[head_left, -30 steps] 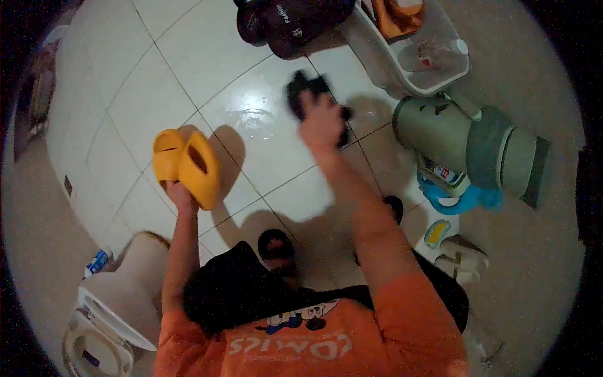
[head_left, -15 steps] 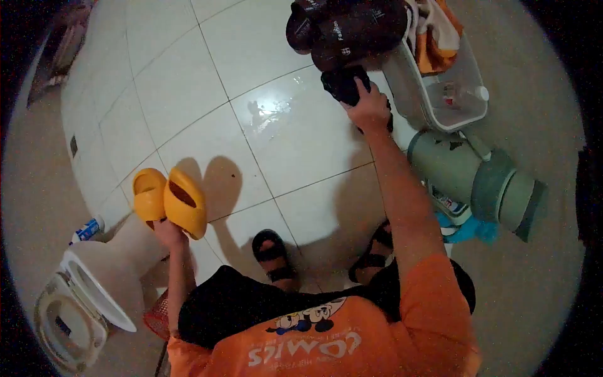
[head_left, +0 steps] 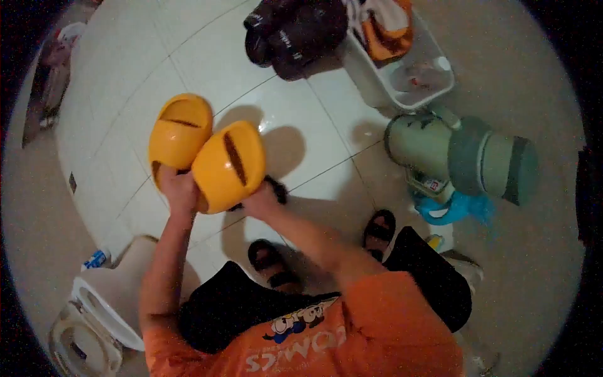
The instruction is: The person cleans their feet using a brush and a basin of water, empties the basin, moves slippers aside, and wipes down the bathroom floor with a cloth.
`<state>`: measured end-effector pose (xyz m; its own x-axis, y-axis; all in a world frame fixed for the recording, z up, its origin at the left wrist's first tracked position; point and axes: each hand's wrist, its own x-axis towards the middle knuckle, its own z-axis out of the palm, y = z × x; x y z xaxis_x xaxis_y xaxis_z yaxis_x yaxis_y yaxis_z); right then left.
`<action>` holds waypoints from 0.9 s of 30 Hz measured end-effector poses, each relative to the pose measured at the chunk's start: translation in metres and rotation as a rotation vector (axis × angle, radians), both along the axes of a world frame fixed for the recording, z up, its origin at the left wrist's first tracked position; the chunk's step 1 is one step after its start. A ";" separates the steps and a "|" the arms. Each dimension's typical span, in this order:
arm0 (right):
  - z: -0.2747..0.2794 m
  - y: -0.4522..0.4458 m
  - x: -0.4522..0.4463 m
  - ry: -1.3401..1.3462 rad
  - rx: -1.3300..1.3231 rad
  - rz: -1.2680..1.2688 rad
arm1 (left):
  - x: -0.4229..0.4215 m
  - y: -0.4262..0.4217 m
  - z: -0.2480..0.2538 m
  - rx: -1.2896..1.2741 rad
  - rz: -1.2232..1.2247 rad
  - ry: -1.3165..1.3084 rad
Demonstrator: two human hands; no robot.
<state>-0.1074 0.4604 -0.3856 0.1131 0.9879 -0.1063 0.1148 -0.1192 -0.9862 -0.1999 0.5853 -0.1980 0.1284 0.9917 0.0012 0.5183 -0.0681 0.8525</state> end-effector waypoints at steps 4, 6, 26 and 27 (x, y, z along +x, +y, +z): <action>0.004 0.012 0.175 -0.041 0.054 -0.253 | 0.131 -0.002 -0.016 -0.280 -0.091 -0.334; -0.036 0.009 0.198 0.530 0.096 -0.413 | 0.180 -0.015 -0.018 -0.324 -0.161 -0.457; -0.003 -0.026 0.223 -1.261 -0.345 0.002 | 0.305 -0.017 -0.084 -0.304 -0.072 -0.405; -0.020 -0.031 0.221 -1.271 -0.405 0.040 | 0.309 -0.017 -0.084 -0.258 -0.073 -0.488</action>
<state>0.1139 0.4290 -0.4057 0.3234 0.9168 -0.2342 0.9321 -0.3513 -0.0885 0.1092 0.5684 -0.2818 0.2419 0.9564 -0.1639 0.0607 0.1537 0.9863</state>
